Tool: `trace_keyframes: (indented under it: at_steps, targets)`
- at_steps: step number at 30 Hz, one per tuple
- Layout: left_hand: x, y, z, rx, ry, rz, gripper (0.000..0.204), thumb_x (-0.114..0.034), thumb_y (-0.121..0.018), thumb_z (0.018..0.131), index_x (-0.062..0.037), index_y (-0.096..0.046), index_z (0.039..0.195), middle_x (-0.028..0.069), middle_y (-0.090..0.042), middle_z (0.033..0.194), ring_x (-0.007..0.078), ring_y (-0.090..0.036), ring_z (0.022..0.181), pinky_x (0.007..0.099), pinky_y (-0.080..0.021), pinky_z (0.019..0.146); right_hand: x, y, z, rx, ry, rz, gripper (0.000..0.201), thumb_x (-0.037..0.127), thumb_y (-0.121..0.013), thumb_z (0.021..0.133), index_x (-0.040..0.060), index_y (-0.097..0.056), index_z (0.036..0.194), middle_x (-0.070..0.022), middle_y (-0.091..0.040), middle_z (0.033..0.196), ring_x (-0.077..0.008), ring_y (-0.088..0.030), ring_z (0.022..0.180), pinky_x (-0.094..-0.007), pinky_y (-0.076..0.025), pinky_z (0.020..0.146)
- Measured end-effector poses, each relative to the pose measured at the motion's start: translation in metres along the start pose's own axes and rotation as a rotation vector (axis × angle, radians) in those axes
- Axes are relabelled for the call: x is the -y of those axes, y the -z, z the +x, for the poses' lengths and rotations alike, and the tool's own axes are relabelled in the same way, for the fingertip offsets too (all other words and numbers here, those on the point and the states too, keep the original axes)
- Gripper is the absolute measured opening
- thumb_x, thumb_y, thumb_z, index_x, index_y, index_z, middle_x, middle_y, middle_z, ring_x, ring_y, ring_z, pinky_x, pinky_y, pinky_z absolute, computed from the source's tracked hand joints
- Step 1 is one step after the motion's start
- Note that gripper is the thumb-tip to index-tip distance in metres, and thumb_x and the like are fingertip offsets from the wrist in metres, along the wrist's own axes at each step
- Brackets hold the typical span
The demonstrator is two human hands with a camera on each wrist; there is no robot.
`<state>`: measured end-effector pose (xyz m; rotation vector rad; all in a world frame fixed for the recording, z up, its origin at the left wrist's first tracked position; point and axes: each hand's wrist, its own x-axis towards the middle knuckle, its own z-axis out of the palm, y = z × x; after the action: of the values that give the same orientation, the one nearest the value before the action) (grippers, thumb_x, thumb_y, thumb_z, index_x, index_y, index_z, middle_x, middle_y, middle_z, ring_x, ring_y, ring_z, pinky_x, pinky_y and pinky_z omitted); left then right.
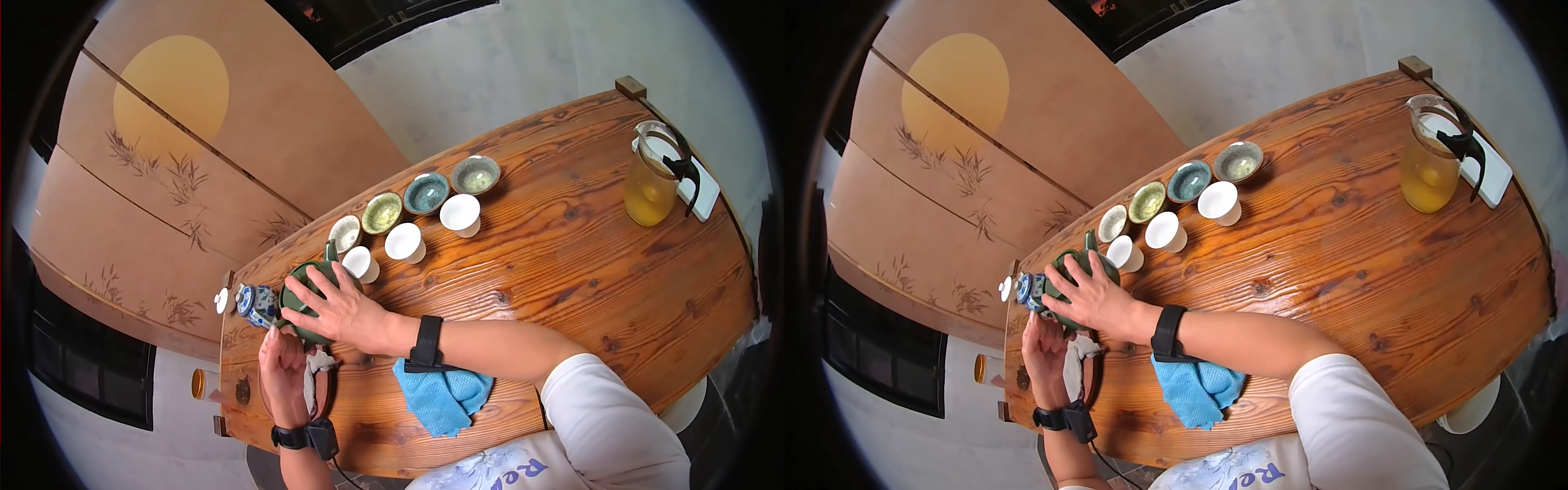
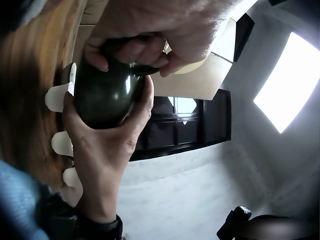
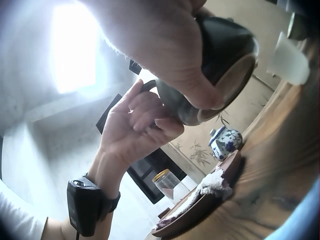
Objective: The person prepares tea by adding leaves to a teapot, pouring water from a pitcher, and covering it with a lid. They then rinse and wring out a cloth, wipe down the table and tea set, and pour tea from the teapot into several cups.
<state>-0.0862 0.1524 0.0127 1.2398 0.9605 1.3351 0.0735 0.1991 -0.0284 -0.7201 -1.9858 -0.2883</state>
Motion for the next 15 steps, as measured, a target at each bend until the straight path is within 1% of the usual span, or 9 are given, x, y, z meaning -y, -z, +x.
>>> trace_keyframes:
  at_steps: [1,3,6,8,10,12,14,15]
  targets:
    - [0.000,-0.001,0.001,-0.001,0.000,0.001,0.039,-0.028,-0.039,0.091,-0.0147,-0.029,0.055,-0.0054,-0.021,0.047,0.0078,-0.023,0.041,0.0291,-0.036,0.051,-0.002,0.000,0.002,0.000,0.000,0.001,0.050,0.010,-0.055,0.072,0.0174,-0.044,0.120,-0.0148,-0.031,0.130,-0.0357,-0.035,0.113,-0.0545,-0.034,0.089]
    - [-0.002,-0.005,0.005,0.030,-0.022,-0.093,0.033,-0.025,-0.039,0.092,-0.0124,-0.032,0.062,-0.0052,-0.022,0.051,0.0070,-0.023,0.044,0.0272,-0.036,0.051,-0.009,0.001,0.007,-0.032,0.025,-0.013,0.048,0.010,-0.056,0.071,0.0176,-0.046,0.118,-0.0143,-0.032,0.129,-0.0346,-0.036,0.113,-0.0547,-0.034,0.089]
    - [-0.003,-0.011,0.017,0.040,-0.042,-0.090,0.033,-0.024,-0.039,0.092,-0.0127,-0.032,0.062,-0.0054,-0.022,0.051,0.0070,-0.022,0.044,0.0270,-0.035,0.051,-0.022,0.006,0.013,-0.023,0.040,-0.040,0.049,0.010,-0.057,0.071,0.0183,-0.046,0.117,-0.0137,-0.033,0.128,-0.0341,-0.036,0.112,-0.0547,-0.034,0.088]
    - [-0.004,-0.013,0.029,0.081,-0.059,-0.095,0.034,-0.023,-0.039,0.092,-0.0131,-0.032,0.061,-0.0054,-0.022,0.050,0.0069,-0.022,0.044,0.0266,-0.035,0.050,-0.030,0.011,0.017,-0.027,0.031,-0.042,0.050,0.009,-0.058,0.070,0.0188,-0.046,0.117,-0.0130,-0.033,0.128,-0.0335,-0.037,0.112,-0.0538,-0.034,0.089]
    - [-0.008,-0.019,0.040,0.065,-0.030,-0.014,0.037,-0.028,-0.040,0.091,-0.0155,-0.030,0.057,-0.0059,-0.020,0.047,0.0076,-0.022,0.042,0.0292,-0.037,0.052,-0.040,0.012,0.020,-0.024,0.022,-0.072,0.052,0.008,-0.058,0.069,0.0192,-0.045,0.118,-0.0128,-0.033,0.128,-0.0331,-0.037,0.112,-0.0526,-0.033,0.090]
    - [-0.010,-0.023,0.051,0.086,-0.034,0.007,0.037,-0.028,-0.040,0.091,-0.0155,-0.030,0.057,-0.0058,-0.020,0.047,0.0073,-0.022,0.042,0.0290,-0.037,0.051,-0.049,0.011,0.023,-0.035,0.005,-0.050,0.055,0.006,-0.060,0.067,0.0193,-0.044,0.118,-0.0127,-0.032,0.129,-0.0336,-0.036,0.114,-0.0518,-0.033,0.091]
    - [-0.011,-0.030,0.061,0.094,-0.012,-0.012,0.037,-0.028,-0.040,0.091,-0.0156,-0.030,0.057,-0.0057,-0.020,0.047,0.0073,-0.022,0.042,0.0287,-0.037,0.050,-0.060,0.013,0.026,0.013,0.027,-0.094,0.062,0.009,-0.067,0.060,0.0193,-0.046,0.118,-0.0137,-0.031,0.128,-0.0344,-0.033,0.114,-0.0554,-0.035,0.088]
    - [-0.012,-0.034,0.065,0.092,-0.012,0.008,0.038,-0.029,-0.040,0.091,-0.0157,-0.030,0.057,-0.0054,-0.020,0.047,0.0074,-0.021,0.042,0.0285,-0.037,0.050,-0.064,0.015,0.027,0.042,0.012,-0.074,0.065,0.006,-0.068,0.059,0.0190,-0.045,0.119,-0.0134,-0.031,0.129,-0.0340,-0.033,0.115,-0.0537,-0.035,0.089]
